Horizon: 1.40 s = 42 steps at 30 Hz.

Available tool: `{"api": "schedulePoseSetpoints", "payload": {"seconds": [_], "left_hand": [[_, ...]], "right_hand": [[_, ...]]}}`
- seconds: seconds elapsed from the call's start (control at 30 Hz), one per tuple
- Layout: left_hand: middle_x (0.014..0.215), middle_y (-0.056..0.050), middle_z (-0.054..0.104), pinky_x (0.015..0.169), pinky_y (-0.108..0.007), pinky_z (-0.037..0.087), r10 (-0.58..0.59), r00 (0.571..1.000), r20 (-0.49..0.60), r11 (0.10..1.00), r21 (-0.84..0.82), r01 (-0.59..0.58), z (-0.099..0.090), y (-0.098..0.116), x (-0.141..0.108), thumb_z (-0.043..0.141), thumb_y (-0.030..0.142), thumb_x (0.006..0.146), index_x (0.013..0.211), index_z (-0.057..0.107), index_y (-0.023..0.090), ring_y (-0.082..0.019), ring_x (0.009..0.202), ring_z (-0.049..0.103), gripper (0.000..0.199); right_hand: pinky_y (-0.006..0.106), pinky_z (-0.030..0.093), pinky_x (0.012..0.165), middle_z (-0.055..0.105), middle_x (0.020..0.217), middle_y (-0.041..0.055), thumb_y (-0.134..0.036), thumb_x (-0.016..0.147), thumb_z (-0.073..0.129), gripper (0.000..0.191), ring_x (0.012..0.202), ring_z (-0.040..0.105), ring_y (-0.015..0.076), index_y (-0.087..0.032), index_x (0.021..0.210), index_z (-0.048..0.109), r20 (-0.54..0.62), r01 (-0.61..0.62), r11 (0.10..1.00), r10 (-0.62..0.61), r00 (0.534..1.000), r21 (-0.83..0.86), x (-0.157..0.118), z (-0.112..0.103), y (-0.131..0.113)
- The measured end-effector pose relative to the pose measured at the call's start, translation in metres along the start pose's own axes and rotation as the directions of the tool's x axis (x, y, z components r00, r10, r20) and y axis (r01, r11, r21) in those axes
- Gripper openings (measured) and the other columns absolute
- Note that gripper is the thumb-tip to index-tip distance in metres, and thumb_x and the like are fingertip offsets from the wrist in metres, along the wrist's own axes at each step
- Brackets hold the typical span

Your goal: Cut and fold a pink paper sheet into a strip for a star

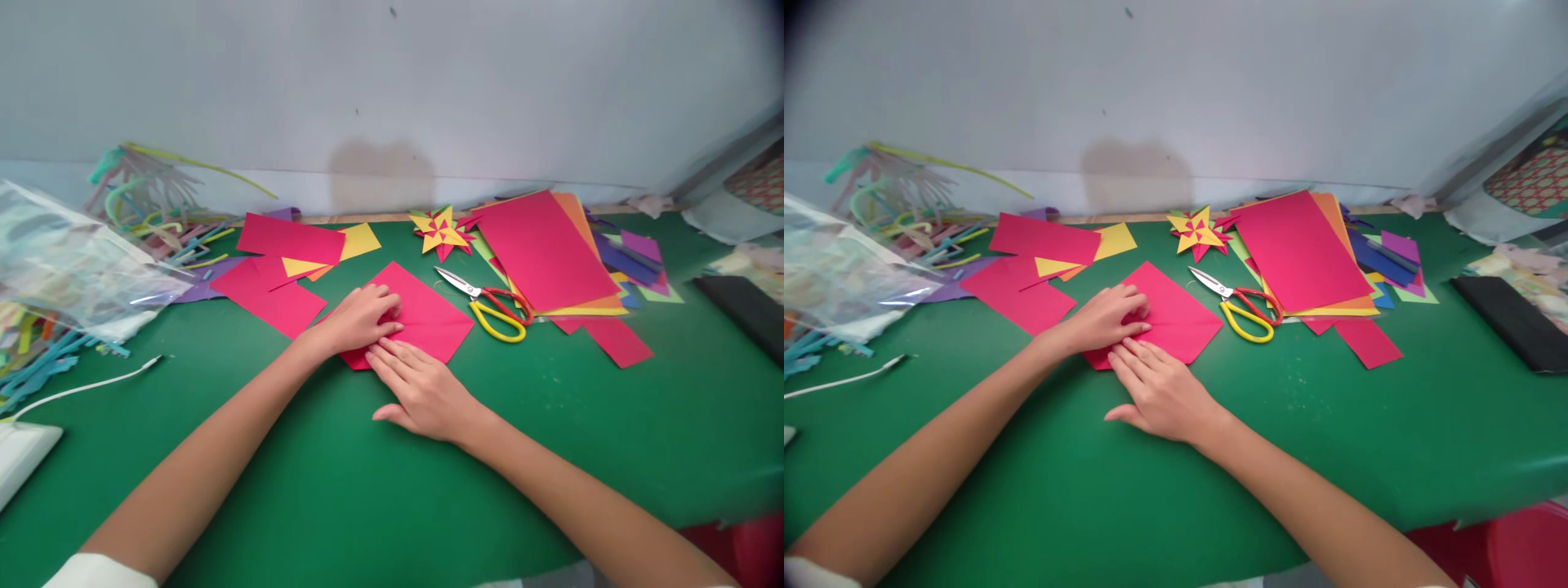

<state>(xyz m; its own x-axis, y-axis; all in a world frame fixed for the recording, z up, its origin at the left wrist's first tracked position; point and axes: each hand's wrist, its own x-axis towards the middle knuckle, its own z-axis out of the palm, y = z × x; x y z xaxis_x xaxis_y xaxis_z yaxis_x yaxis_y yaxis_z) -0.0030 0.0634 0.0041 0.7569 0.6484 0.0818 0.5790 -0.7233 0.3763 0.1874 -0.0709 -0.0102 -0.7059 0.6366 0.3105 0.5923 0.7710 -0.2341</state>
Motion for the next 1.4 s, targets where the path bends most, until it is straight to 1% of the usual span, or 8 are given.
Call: {"api": "schedulePoseSetpoints", "payload": {"seconds": [0.33, 0.53, 0.67, 0.77, 0.87, 1.0, 1.2, 1.4], "left_hand": [[0.107, -0.005, 0.067, 0.079, -0.035, 0.038, -0.018, 1.0, 0.007, 1.0, 0.015, 0.018, -0.002, 0.004, 0.0, 0.064, 0.04, 0.101, 0.099, 0.062, 0.022, -0.023, 0.094, 0.061, 0.019], [0.108, -0.006, 0.067, 0.079, -0.035, 0.038, -0.023, 1.0, 0.012, 1.0, 0.006, 0.023, -0.003, 0.004, 0.0, 0.063, 0.042, 0.101, 0.1, 0.062, 0.022, -0.023, 0.094, 0.061, 0.02], [0.108, -0.005, 0.067, 0.081, -0.036, 0.039, -0.019, 1.0, 0.006, 1.0, 0.001, 0.019, -0.002, 0.004, -0.001, 0.063, 0.043, 0.102, 0.1, 0.061, 0.022, -0.023, 0.097, 0.061, 0.021], [0.108, -0.005, 0.066, 0.082, -0.036, 0.039, -0.011, 1.0, 0.006, 1.0, -0.012, 0.011, -0.001, 0.003, -0.001, 0.063, 0.044, 0.102, 0.1, 0.061, 0.022, -0.023, 0.098, 0.061, 0.022], [0.107, -0.005, 0.066, 0.081, -0.035, 0.039, -0.012, 1.0, 0.001, 1.0, -0.009, 0.012, -0.001, 0.003, -0.001, 0.062, 0.043, 0.102, 0.1, 0.062, 0.022, -0.023, 0.097, 0.061, 0.021], [0.108, -0.005, 0.066, 0.081, -0.035, 0.039, -0.024, 1.0, 0.004, 1.0, -0.008, 0.024, -0.001, 0.003, -0.002, 0.062, 0.041, 0.102, 0.099, 0.062, 0.022, -0.023, 0.1, 0.061, 0.019], [0.109, -0.005, 0.066, 0.081, -0.035, 0.039, -0.02, 1.0, 0.004, 1.0, -0.008, 0.02, -0.002, 0.003, -0.002, 0.064, 0.042, 0.102, 0.101, 0.062, 0.022, -0.022, 0.099, 0.061, 0.021], [0.109, -0.005, 0.066, 0.081, -0.035, 0.039, -0.015, 1.0, 0.003, 1.0, -0.02, 0.015, -0.001, 0.002, -0.001, 0.064, 0.044, 0.101, 0.1, 0.063, 0.021, -0.022, 0.097, 0.06, 0.023]], "right_hand": [[0.053, 0.028, 0.132, 0.032, 0.172, 0.0235, -0.075, 0.101, 0.043, 0.098, 0.162, 0.026, 0.0339, -0.002, 0.166, 0.031, 0.186, 0.03, 0.995, -0.049, 0.981, 0.1, -0.01, -0.001, -0.002], [0.055, 0.028, 0.132, 0.027, 0.173, 0.0246, -0.075, 0.1, 0.046, 0.1, 0.163, 0.022, 0.0358, -0.002, 0.166, 0.03, 0.25, 0.041, 0.983, -0.085, 0.964, 0.177, -0.016, -0.009, -0.008], [0.047, 0.031, 0.132, 0.041, 0.168, 0.0202, -0.065, 0.104, 0.051, 0.084, 0.161, 0.032, 0.0302, -0.006, 0.163, 0.039, 0.248, 0.123, 0.949, -0.199, 0.948, 0.29, -0.018, -0.022, -0.007], [0.039, 0.034, 0.13, 0.058, 0.158, 0.0135, -0.051, 0.11, 0.049, 0.062, 0.156, 0.041, 0.0224, -0.009, 0.157, 0.05, 0.142, 0.261, 0.886, -0.335, 0.931, 0.382, -0.017, -0.035, -0.001], [0.047, 0.035, 0.129, 0.051, 0.162, 0.0199, -0.053, 0.11, 0.047, 0.068, 0.156, 0.042, 0.03, -0.003, 0.157, 0.048, 0.092, 0.167, 0.961, -0.191, 0.977, 0.222, -0.015, -0.041, 0.013], [0.055, 0.035, 0.129, 0.045, 0.165, 0.023, -0.063, 0.106, 0.048, 0.082, 0.155, 0.042, 0.0363, -0.001, 0.159, 0.044, 0.177, 0.113, 0.991, -0.124, 0.976, 0.073, -0.018, -0.033, 0.028], [0.052, 0.032, 0.131, 0.035, 0.171, 0.0214, -0.068, 0.104, 0.046, 0.091, 0.16, 0.033, 0.0345, -0.001, 0.164, 0.035, 0.222, 0.058, 0.996, -0.073, 0.972, 0.072, -0.035, -0.022, 0.019], [0.055, 0.035, 0.129, 0.035, 0.169, 0.0228, -0.07, 0.103, 0.048, 0.093, 0.16, 0.031, 0.0374, 0.0, 0.163, 0.038, 0.266, -0.004, 0.992, -0.03, 0.963, 0.123, -0.043, -0.039, 0.007]]}}
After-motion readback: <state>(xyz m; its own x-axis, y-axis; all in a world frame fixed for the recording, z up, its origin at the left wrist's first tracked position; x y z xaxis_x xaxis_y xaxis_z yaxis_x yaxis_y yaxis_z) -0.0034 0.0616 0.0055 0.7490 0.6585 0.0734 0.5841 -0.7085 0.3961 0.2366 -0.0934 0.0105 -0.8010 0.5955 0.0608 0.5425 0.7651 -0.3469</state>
